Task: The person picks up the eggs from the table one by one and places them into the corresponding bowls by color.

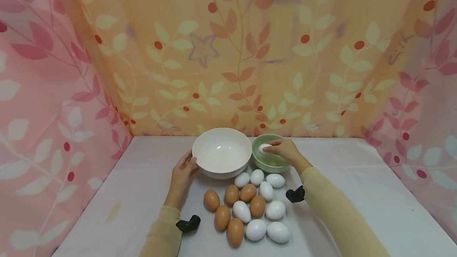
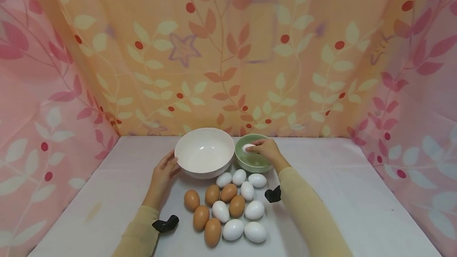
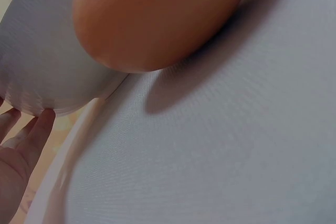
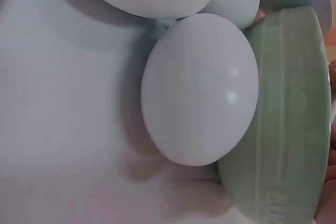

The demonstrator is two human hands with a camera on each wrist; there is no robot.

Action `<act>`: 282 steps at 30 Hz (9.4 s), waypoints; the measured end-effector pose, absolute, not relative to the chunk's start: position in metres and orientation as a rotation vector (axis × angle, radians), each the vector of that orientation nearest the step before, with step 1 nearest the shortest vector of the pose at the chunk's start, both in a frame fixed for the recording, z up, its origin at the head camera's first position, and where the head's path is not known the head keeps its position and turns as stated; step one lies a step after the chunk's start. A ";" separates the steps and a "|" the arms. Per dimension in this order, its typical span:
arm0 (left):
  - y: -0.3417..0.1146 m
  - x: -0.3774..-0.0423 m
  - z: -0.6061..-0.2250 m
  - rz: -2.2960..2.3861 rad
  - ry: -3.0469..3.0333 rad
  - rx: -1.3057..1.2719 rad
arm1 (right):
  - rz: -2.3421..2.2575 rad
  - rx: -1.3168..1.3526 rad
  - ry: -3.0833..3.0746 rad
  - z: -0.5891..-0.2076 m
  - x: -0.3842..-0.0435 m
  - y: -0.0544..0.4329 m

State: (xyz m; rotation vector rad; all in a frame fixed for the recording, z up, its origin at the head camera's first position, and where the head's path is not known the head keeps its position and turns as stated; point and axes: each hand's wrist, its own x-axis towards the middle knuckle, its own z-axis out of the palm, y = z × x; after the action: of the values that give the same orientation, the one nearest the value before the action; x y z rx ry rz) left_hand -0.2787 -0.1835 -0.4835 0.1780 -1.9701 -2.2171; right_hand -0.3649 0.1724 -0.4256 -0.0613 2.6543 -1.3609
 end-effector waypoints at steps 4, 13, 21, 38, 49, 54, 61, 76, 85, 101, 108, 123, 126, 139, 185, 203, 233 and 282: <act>-0.184 -0.279 -0.483 -2.218 -1.958 0.165 | -1.281 -0.086 2.704 -0.423 -0.367 0.172; -0.183 -0.278 -0.484 -2.217 -1.957 0.157 | -1.284 -0.094 2.692 -0.430 -0.370 0.173; -0.183 -0.278 -0.482 -2.246 -1.947 0.174 | -1.290 -0.094 2.671 -0.430 -0.371 0.169; -0.184 -0.278 -0.482 -2.239 -1.955 0.187 | -1.160 -0.148 2.769 -0.432 -0.374 0.164; -0.183 -0.279 -0.482 -2.227 -1.979 0.182 | -1.146 -0.113 2.755 -0.435 -0.375 0.166; -0.183 -0.279 -0.482 -2.228 -1.987 0.186 | -1.136 -0.109 2.763 -0.436 -0.374 0.166; -0.182 -0.279 -0.482 -2.221 -1.997 0.179 | -1.107 -0.120 2.780 -0.434 -0.372 0.166; -0.182 -0.277 -0.480 -2.227 -1.989 0.181 | -1.194 -0.199 2.781 -0.425 -0.364 0.167; -0.182 -0.277 -0.480 -2.237 -1.974 0.183 | -1.405 -0.231 2.695 -0.403 -0.331 0.175; -0.183 -0.280 -0.481 -2.250 -1.963 0.190 | -1.578 -0.254 2.569 -0.394 -0.270 0.188; -0.182 -0.280 -0.481 -2.256 -1.963 0.190 | -1.608 -0.291 2.516 -0.398 -0.253 0.192; -0.181 -0.280 -0.480 -2.274 -1.928 0.207 | -1.614 -0.271 2.452 -0.413 -0.230 0.204; -0.181 -0.280 -0.480 -2.284 -1.917 0.210 | -1.623 -0.270 2.428 -0.416 -0.226 0.206; -0.180 -0.279 -0.479 -2.266 -1.927 0.209 | -1.653 -0.214 2.350 -0.435 -0.216 0.213; -0.180 -0.279 -0.481 -2.262 -1.912 0.192 | -1.566 -0.303 2.170 -0.466 -0.213 0.211; -0.180 -0.277 -0.478 -2.272 -1.917 0.198 | -1.537 -0.317 2.187 -0.468 -0.214 0.208; -0.179 -0.280 -0.480 -2.280 -1.923 0.205 | -1.540 -0.307 2.236 -0.465 -0.213 0.210; -0.181 -0.278 -0.482 -2.244 -1.956 0.169 | -1.522 -0.259 2.436 -0.402 -0.278 0.185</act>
State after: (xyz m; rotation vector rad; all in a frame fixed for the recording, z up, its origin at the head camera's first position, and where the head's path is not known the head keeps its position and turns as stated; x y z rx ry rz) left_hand -0.2775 -0.1806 -0.4819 0.1690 -1.9556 -2.2438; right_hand -0.2775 0.1850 -0.4023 -0.2586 2.4365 -1.5220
